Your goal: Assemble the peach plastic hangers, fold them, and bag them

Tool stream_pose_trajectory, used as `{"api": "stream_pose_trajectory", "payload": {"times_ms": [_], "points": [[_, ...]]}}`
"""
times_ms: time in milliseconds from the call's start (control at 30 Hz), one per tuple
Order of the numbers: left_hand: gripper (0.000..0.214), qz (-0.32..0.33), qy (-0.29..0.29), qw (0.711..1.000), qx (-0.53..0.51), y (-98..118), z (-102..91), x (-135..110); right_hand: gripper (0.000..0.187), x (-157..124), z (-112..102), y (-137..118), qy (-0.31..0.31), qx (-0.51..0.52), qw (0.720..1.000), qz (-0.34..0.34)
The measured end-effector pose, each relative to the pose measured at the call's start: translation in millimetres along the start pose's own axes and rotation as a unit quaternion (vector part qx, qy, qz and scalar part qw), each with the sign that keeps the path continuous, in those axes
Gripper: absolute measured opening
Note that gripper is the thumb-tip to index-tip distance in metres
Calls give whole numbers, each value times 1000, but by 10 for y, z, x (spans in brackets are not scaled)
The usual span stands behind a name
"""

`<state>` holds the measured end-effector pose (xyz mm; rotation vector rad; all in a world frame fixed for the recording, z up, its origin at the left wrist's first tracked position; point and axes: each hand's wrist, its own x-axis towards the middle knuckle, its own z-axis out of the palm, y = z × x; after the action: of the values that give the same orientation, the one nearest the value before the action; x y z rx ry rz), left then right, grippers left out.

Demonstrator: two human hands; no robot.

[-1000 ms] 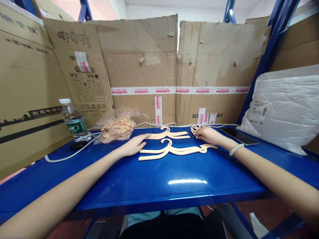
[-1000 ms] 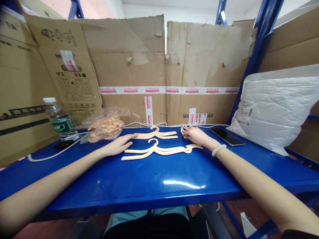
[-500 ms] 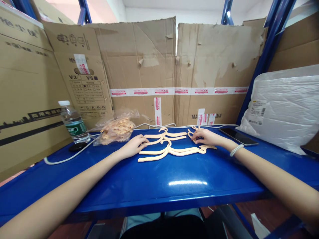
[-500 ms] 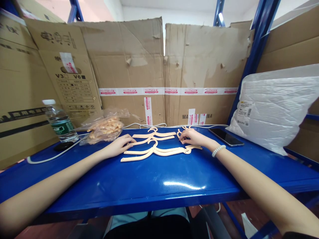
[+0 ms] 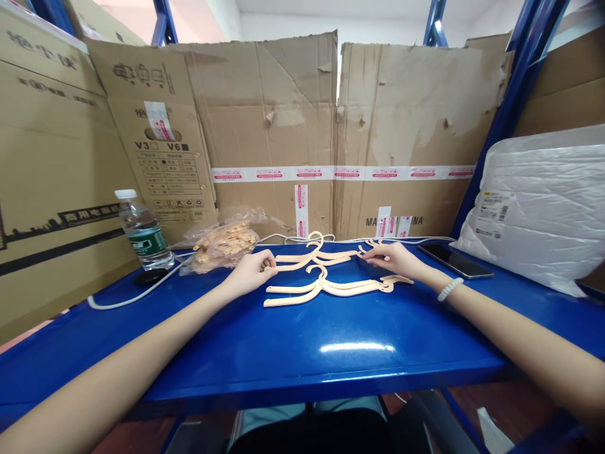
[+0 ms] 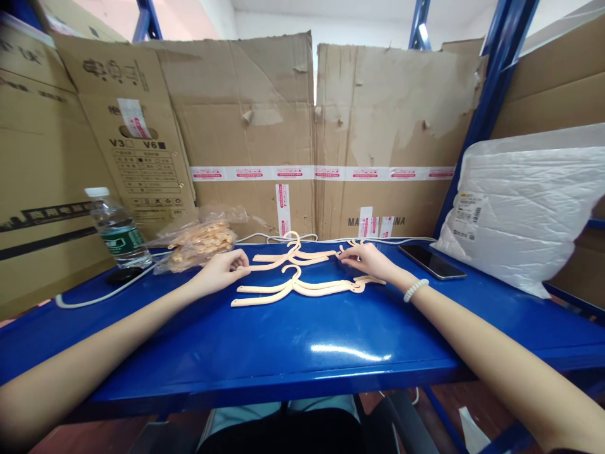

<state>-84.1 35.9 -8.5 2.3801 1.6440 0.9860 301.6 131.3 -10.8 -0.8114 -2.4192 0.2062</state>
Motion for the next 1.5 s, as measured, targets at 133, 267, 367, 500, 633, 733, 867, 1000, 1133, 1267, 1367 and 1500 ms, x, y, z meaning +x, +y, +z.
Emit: {"api": "stream_pose_trajectory", "payload": {"times_ms": [133, 267, 367, 500, 633, 733, 867, 1000, 1133, 1267, 1367, 1500], "points": [[15, -73, 48, 994, -72, 84, -11, -21, 31, -19, -53, -125, 86, 156, 981, 79], [21, -123, 100, 967, -198, 140, -23, -39, 29, -5, -89, -268, 204, 342, 907, 139], [26, -134, 146, 945, -258, 178, -45, -61, 30, 12, -108, -381, 268, 419, 855, 148], [29, -147, 161, 928, -301, 247, -53, -105, 29, 20, -113, -460, 270, 459, 833, 152], [30, -169, 130, 915, -342, 312, -12, -145, 36, 14, -47, -419, 252, 465, 831, 172], [30, -167, 131, 911, -352, 338, 16, -160, 45, 10, 21, -369, 240, 487, 818, 190], [30, -170, 136, 904, -368, 345, 33, -165, 51, 11, 79, -328, 199, 537, 790, 220], [32, -170, 134, 902, -374, 340, 38, -168, 34, 13, 103, -310, 175, 565, 773, 229], [34, -162, 134, 904, -371, 340, 35, -170, 34, 2, 104, -331, 152, 561, 775, 248], [34, -151, 135, 910, -361, 344, 33, -169, 34, -7, 94, -364, 95, 553, 785, 260], [34, -143, 140, 913, -356, 341, 37, -167, 34, -12, 80, -355, 68, 560, 782, 264], [33, -132, 146, 917, -347, 329, 45, -166, 29, -22, 42, -305, 17, 571, 778, 262]]}}
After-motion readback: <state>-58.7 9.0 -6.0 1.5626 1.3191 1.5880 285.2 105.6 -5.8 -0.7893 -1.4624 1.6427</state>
